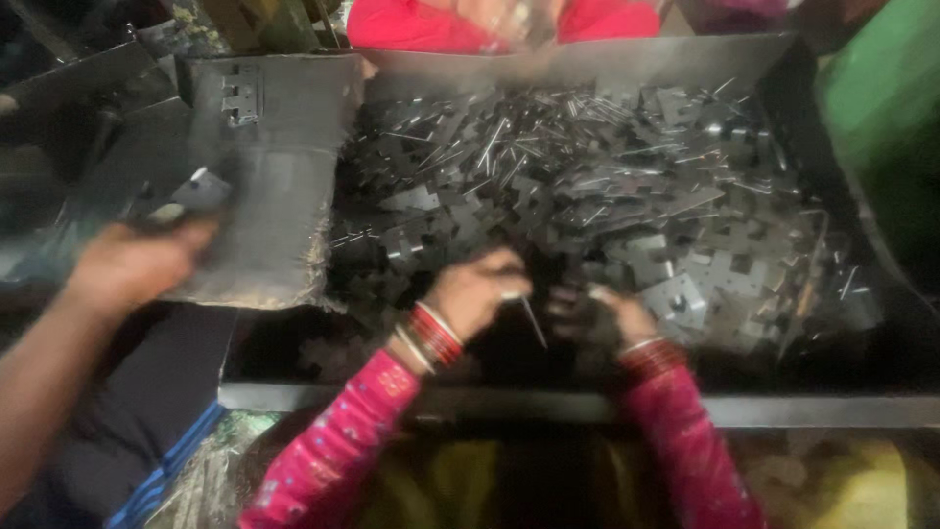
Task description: The person sorts through a large bin of metal hinges and pins by hand, moving them around and picking up individual pieces alongside other people.
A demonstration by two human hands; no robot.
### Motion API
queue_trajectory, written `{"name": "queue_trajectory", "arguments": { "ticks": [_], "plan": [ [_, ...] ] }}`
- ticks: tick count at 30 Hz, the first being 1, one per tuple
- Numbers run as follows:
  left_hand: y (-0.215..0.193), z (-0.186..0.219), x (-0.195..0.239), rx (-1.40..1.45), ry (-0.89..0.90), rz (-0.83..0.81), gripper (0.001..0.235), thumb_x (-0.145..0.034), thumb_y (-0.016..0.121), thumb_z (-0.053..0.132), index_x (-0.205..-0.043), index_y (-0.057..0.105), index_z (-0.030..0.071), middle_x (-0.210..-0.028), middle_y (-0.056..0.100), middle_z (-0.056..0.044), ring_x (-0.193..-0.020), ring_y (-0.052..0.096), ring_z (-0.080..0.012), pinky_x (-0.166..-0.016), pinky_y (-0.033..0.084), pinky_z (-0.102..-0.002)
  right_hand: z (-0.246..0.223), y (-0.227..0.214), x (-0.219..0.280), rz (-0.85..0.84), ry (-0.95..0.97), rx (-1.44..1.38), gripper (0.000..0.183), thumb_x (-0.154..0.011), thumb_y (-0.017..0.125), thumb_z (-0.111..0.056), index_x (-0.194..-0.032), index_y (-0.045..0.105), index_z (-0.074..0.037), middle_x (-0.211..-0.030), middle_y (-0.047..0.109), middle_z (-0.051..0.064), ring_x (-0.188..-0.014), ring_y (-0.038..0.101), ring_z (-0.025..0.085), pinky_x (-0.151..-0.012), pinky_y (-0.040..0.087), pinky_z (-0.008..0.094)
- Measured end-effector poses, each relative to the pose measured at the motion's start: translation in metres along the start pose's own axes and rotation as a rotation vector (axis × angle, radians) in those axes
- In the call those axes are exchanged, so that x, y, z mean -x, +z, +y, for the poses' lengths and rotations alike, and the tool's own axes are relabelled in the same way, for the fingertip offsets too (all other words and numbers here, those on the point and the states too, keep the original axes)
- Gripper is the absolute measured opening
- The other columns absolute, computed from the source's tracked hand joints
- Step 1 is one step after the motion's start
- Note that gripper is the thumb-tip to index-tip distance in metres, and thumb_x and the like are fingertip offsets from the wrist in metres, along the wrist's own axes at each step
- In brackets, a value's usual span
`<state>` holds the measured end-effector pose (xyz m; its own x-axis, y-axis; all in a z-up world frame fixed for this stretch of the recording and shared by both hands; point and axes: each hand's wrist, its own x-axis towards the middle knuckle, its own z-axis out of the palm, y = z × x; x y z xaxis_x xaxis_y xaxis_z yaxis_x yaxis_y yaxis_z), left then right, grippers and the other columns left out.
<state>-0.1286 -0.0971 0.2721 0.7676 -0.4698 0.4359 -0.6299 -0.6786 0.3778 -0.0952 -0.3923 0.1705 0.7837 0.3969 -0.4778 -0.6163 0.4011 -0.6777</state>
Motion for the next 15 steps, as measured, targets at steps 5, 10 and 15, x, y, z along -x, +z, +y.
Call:
{"name": "queue_trajectory", "arguments": {
  "ticks": [5, 10, 15],
  "plan": [
    [0.036, 0.027, -0.009, -0.029, 0.244, 0.226, 0.037, -0.083, 0.065, 0.006, -0.115, 0.069, 0.022, -0.137, 0.062, -0.011, -0.112, 0.073, -0.0327, -0.093, 0.061, -0.039, 0.032, 0.058, -0.002, 0.071, -0.203, 0.015, 0.056, -0.104, 0.045, -0.047, -0.14, 0.057, -0.005, -0.121, 0.07, 0.011, -0.103, 0.068, 0.025, -0.089, 0.057, 0.04],
    [0.045, 0.026, -0.01, 0.034, -0.141, 0.083, 0.055, -0.089, 0.064, 0.003, -0.142, 0.061, 0.015, -0.137, 0.062, -0.016, -0.11, 0.071, -0.0326, -0.095, 0.06, -0.043, 0.027, 0.081, 0.016, 0.158, -0.293, -0.138, 0.064, -0.102, 0.039, -0.059, -0.132, 0.063, -0.008, -0.116, 0.072, 0.009, -0.096, 0.07, 0.023, -0.084, 0.058, 0.039],
    [0.064, 0.054, 0.01, 0.103, -0.122, 0.211, 0.054, -0.086, 0.07, 0.023, -0.132, 0.057, -0.001, -0.123, 0.066, -0.026, -0.105, 0.068, -0.0418, -0.09, 0.057, -0.048, 0.033, 0.081, 0.023, 0.117, -0.466, -0.066, 0.075, -0.104, 0.035, -0.065, -0.128, 0.065, 0.0, -0.116, 0.072, 0.017, -0.095, 0.07, 0.03, -0.08, 0.057, 0.044]
  ]
}}
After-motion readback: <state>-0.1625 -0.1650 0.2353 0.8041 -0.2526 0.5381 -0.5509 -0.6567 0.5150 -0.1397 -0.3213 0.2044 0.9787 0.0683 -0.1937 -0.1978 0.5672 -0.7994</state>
